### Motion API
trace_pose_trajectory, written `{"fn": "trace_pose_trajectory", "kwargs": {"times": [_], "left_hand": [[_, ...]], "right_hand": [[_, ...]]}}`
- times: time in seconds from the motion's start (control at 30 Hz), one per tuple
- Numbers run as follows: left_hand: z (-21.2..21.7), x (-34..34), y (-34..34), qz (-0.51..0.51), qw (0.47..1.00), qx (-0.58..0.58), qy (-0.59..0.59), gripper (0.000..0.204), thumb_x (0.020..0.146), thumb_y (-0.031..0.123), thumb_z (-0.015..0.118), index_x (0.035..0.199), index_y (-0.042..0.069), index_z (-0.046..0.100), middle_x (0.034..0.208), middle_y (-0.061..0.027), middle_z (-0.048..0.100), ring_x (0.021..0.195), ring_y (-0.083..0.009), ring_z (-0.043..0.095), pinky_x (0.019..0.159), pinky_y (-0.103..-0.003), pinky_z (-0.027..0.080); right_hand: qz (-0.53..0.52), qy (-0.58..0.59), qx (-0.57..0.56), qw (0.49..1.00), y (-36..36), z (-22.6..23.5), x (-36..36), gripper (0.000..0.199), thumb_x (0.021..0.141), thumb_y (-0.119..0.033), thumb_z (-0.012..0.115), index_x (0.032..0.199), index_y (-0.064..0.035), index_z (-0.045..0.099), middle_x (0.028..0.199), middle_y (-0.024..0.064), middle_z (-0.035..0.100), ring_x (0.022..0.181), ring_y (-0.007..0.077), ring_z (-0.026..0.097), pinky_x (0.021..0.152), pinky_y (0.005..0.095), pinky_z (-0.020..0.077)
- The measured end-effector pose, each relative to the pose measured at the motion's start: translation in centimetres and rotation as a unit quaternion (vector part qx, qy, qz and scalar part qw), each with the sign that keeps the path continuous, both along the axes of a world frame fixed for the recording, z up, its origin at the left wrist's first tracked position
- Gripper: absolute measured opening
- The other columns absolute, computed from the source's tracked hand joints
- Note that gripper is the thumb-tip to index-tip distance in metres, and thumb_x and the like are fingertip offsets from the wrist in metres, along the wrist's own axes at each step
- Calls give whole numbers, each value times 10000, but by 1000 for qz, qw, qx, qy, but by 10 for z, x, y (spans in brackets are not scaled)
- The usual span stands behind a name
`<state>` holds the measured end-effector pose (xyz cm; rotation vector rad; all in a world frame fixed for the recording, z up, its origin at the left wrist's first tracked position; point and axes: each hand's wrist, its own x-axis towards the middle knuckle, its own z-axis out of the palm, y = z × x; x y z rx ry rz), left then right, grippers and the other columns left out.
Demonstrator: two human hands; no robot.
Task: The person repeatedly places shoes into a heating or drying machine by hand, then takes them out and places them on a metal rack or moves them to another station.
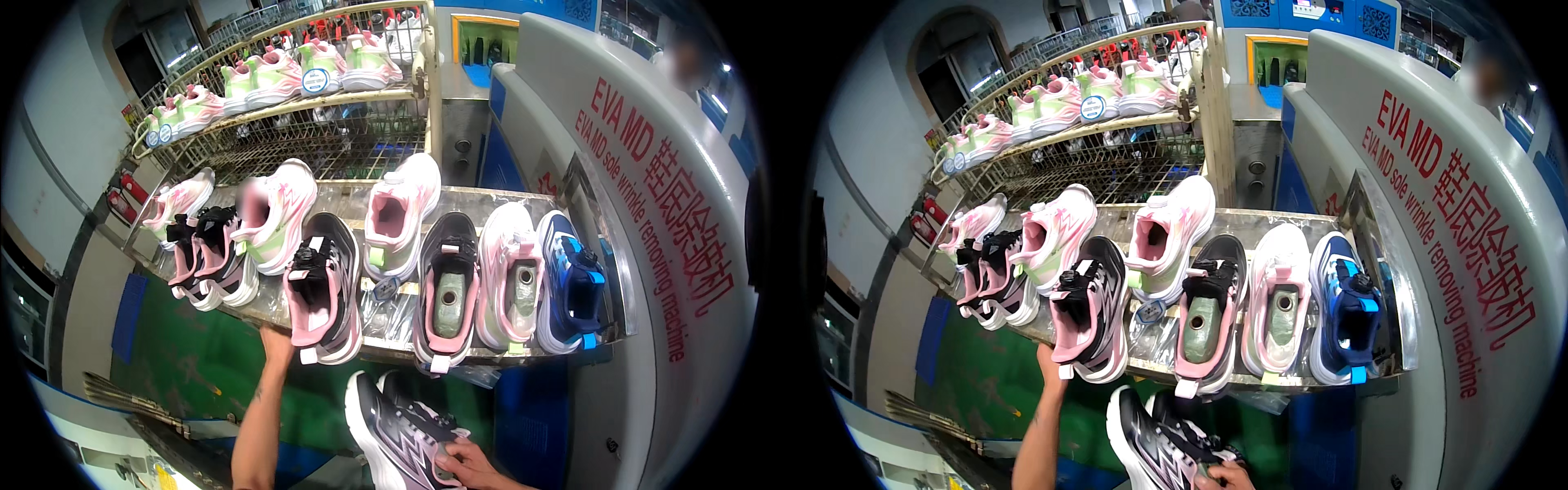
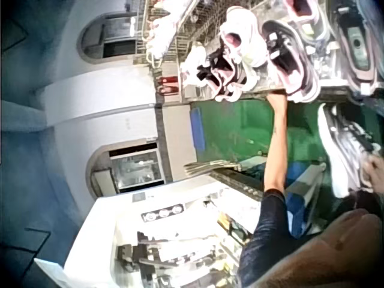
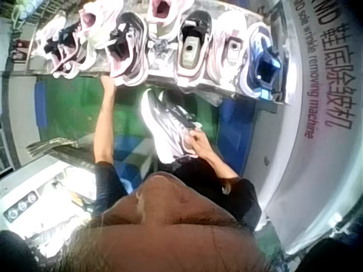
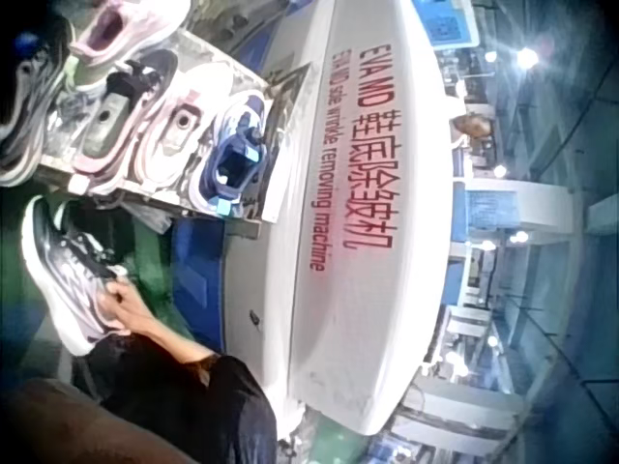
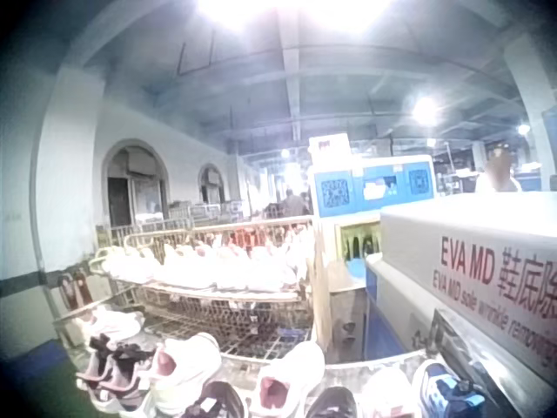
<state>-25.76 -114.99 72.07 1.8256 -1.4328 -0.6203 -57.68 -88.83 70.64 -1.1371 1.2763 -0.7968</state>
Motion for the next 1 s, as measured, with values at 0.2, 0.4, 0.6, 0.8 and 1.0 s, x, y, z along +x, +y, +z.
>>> {"fn": "trace_pose_trajectory", "kwargs": {"times": [0.2,0.4,0.6,0.8,1.0], "left_hand": [[-64,-7,102,190,903,-139,360,325,889,168,580,1121,-43,492,1103,-143,569,1030,-211,543,868,-321,422],[11,-96,186,42,973,-15,228,555,908,153,530,1339,-68,259,1265,-203,430,1118,-240,462,960,-331,362],[-27,-117,139,70,915,-72,392,556,909,151,542,1347,-24,248,1224,-135,438,1079,-180,451,911,-298,382],[-102,-92,50,94,779,119,608,484,925,355,469,1306,59,417,1223,-52,512,1068,-201,495,942,-317,391],[-100,-92,34,-33,843,29,536,547,930,385,461,1354,55,360,1352,-62,417,1218,-187,407,1031,-351,321]], "right_hand": [[-12,-9,8,1000,-66,24,42,337,826,-261,624,623,-12,524,531,44,405,551,142,371,542,310,329],[-89,66,-115,987,-114,23,76,329,815,-294,638,689,10,621,512,119,478,470,148,433,466,309,352],[-157,162,-90,970,-154,27,89,371,806,-364,635,733,0,635,696,206,604,763,327,587,650,413,442],[-112,384,-333,854,-200,2,125,348,755,-269,589,976,-2,620,947,244,612,901,422,568,838,490,422],[42,286,-308,907,-205,-42,109,474,842,-184,487,1278,-12,418,1270,242,439,1187,418,391,1017,479,296]]}}
